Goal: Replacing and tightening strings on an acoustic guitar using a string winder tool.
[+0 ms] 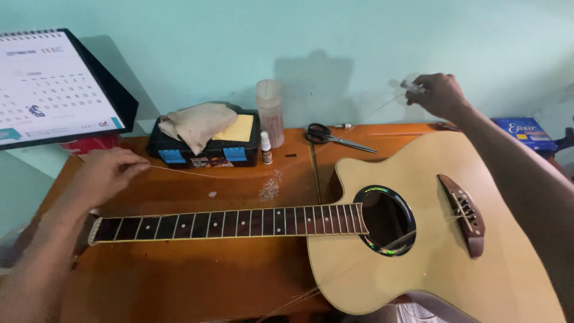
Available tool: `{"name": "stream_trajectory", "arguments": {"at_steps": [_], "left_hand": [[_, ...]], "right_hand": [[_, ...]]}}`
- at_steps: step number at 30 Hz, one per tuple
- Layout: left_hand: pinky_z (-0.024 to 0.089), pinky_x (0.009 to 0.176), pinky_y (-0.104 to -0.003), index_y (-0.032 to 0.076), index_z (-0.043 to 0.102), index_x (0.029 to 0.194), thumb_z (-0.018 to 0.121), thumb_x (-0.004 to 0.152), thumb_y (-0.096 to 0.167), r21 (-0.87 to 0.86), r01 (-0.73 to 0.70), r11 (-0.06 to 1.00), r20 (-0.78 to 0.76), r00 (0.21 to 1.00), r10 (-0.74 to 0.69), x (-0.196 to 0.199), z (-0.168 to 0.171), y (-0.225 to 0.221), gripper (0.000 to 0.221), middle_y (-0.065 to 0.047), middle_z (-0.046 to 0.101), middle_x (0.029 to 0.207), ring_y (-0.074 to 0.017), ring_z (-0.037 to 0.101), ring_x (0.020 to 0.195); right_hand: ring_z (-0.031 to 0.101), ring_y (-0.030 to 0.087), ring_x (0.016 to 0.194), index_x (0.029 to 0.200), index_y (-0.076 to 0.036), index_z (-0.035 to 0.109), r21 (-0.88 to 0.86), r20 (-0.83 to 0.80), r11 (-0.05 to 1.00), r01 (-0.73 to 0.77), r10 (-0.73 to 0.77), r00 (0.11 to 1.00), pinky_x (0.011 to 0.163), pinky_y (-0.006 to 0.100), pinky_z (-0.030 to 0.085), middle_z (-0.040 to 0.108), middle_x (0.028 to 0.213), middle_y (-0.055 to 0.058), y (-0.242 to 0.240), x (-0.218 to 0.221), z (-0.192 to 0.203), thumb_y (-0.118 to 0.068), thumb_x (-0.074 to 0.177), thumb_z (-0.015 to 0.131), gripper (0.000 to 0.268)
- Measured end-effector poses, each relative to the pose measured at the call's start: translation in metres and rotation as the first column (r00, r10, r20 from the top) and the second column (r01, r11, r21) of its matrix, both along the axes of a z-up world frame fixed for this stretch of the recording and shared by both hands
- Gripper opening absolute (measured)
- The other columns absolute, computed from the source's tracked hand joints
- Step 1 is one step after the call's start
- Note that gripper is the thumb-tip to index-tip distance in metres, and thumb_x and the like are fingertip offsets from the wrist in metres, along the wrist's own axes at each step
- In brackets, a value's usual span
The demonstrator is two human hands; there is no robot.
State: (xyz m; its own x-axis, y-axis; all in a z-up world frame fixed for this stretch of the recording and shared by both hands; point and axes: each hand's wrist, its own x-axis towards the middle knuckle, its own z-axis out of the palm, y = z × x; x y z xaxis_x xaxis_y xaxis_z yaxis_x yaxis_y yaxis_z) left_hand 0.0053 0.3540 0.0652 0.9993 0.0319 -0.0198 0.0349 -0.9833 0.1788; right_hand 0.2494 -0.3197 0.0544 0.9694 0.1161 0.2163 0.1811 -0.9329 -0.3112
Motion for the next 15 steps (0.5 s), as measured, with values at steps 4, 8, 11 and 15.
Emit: {"name": "stream_trajectory", "arguments": {"at_steps": [4,8,11,15], "left_hand": [[0.056,0.071,-0.033,0.012,0.077,0.116,0.067,0.098,0.024,-0.08,0.023,0.997,0.066,0.998,-0.018,0.013,-0.036,0.005,0.024,-0.008,0.081,0.1,-0.0189,0.073,0.073],[0.054,0.091,-0.034,0.017,0.078,0.111,0.064,0.1,0.03,0.02,-0.056,0.998,-0.095,0.994,0.058,0.018,-0.058,0.016,0.022,-0.001,0.082,0.088,-0.0137,0.075,0.073],[0.06,0.079,-0.029,0.016,0.076,0.116,0.062,0.102,0.029,0.062,-0.138,0.988,-0.221,0.964,0.149,0.018,-0.06,0.018,0.023,-0.003,0.082,0.099,-0.0136,0.075,0.08],[0.06,0.1,-0.04,0.017,0.076,0.122,0.065,0.1,0.027,0.158,-0.128,0.979,-0.234,0.959,0.163,0.022,-0.067,0.029,0.026,-0.005,0.077,0.124,-0.0203,0.076,0.109]], "right_hand": [[0.055,0.018,0.055,0.086,-0.016,0.079,-0.037,-0.11,0.999,-0.005,0.001,0.994,0.057,0.034,0.046,0.076,0.073,0.001,0.027,-0.001,-0.02,-0.029,0.093,0.067,0.02],[0.056,0.02,0.064,0.088,-0.016,0.082,-0.148,-0.312,0.987,0.056,-0.101,0.945,0.058,0.037,0.047,0.075,0.074,0.002,0.039,-0.005,-0.028,-0.025,0.093,0.066,0.019],[0.06,0.02,0.07,0.089,-0.016,0.082,-0.186,-0.361,0.98,0.063,-0.128,0.924,0.06,0.036,0.048,0.078,0.081,0.001,0.038,-0.007,-0.03,-0.024,0.092,0.065,0.019],[0.065,0.027,0.081,0.095,-0.023,0.082,-0.201,-0.345,0.976,0.083,-0.15,0.926,0.065,0.042,0.053,0.073,0.091,0.012,0.03,-0.003,-0.039,-0.03,0.089,0.07,0.015]]}}
